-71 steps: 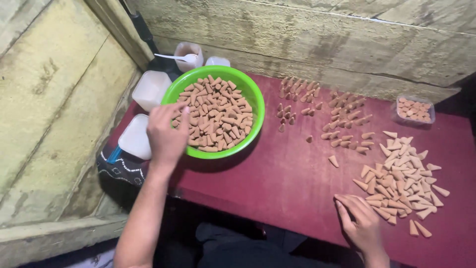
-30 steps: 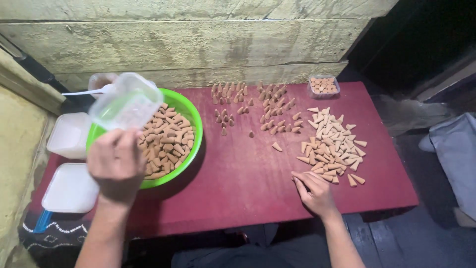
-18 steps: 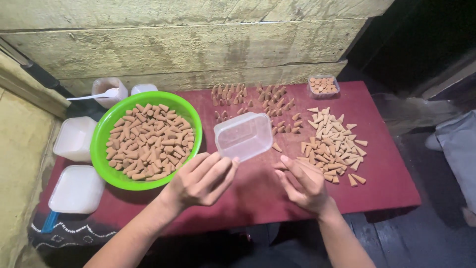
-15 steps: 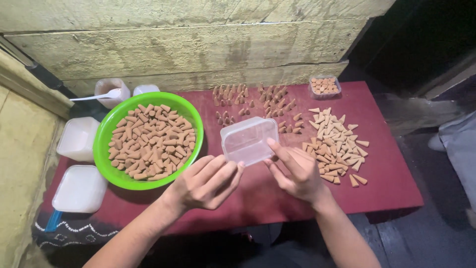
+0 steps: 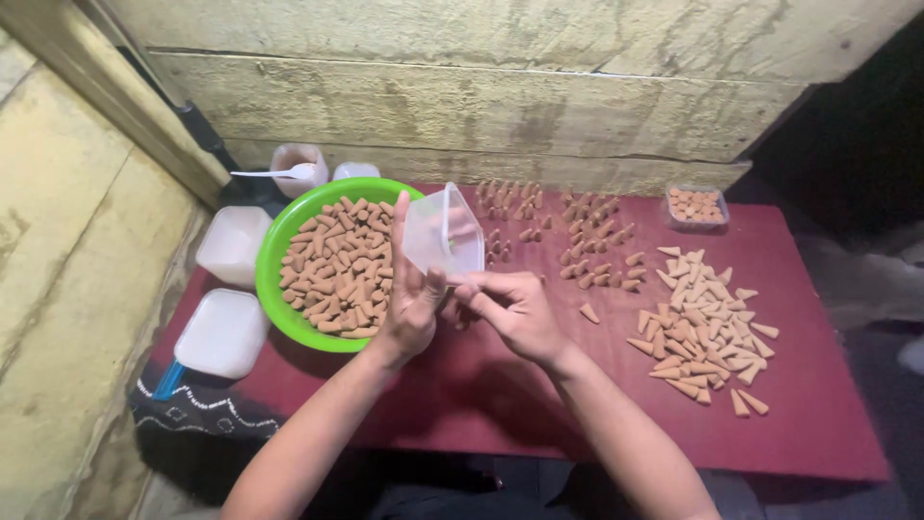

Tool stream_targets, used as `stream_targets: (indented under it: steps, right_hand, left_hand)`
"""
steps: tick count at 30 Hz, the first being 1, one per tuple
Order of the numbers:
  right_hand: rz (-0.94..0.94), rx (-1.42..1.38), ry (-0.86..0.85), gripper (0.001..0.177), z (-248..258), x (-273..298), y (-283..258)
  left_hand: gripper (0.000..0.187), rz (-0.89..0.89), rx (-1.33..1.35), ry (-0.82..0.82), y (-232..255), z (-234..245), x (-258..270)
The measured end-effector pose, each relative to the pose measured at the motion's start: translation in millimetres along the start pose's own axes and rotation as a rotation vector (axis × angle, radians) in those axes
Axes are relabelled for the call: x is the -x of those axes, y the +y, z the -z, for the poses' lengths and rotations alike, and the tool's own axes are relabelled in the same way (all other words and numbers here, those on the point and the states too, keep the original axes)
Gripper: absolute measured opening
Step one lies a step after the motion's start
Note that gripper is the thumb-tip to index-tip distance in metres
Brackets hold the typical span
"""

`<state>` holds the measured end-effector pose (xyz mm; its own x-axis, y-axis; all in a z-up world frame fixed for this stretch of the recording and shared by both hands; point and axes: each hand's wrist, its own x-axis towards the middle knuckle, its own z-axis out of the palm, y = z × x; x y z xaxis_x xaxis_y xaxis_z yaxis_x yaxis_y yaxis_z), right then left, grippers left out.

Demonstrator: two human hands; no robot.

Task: Packaging incense cones into small plastic containers by hand and by scooping

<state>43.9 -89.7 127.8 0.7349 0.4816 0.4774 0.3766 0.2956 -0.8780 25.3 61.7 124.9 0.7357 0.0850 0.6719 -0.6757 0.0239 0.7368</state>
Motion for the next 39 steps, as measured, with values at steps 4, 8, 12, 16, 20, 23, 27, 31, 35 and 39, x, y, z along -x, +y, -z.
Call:
stream_targets:
  steps: [4,8,12,16,20,23,27,31,35,39]
  right_hand:
    - [0.086,0.097,-0.226,0.030,-20.0,-20.3,16.4]
    - [0.215,0.483,-0.380,0.049,-27.9,-35.9,36.9]
    - [0.232,0.692,-0.474,0.049,-37.7,-60.5,10.9]
    - [0.262,1.025,-0.577,0.052,-25.9,-71.9,43.5]
    - [0.452,1.288,-0.623,0.055,-26.3,-82.0,58.2]
    - [0.532,1.323,-0.656,0.046,-23.6,-94.7,74.5]
    - [0.671,1.328,-0.583,0.050,-24.1,-111.5,92.7]
    - [0.790,1.271,-0.491,0.050,-26.5,-113.0,108.6]
    - [0.881,1.193,-0.354,0.038,-26.4,-114.7,128.7]
    - [0.790,1.041,-0.247,0.033,-40.2,-107.2,113.8]
  left_hand:
    - [0.087,0.141,0.158,0.155,3.0,28.2,-1.6]
    - [0.065,0.124,-0.002,0.192,-0.8,68.5,-3.8]
    - [0.061,0.309,0.100,0.252,-5.1,93.5,-12.0]
    - [0.054,0.318,-0.076,0.202,4.4,105.7,-13.9]
    - [0.052,0.417,-0.144,0.131,0.4,123.3,-11.4]
    - [0.052,0.478,-0.204,0.056,10.3,131.5,-12.6]
    - [0.051,0.663,0.054,0.038,-6.7,160.0,-15.0]
    - [0.051,0.694,0.079,0.022,-21.1,171.2,-13.0]
    - [0.048,0.718,0.089,0.042,-31.1,180.3,-9.4]
    - [0.057,0.635,-0.183,-0.059,47.8,152.5,-18.4]
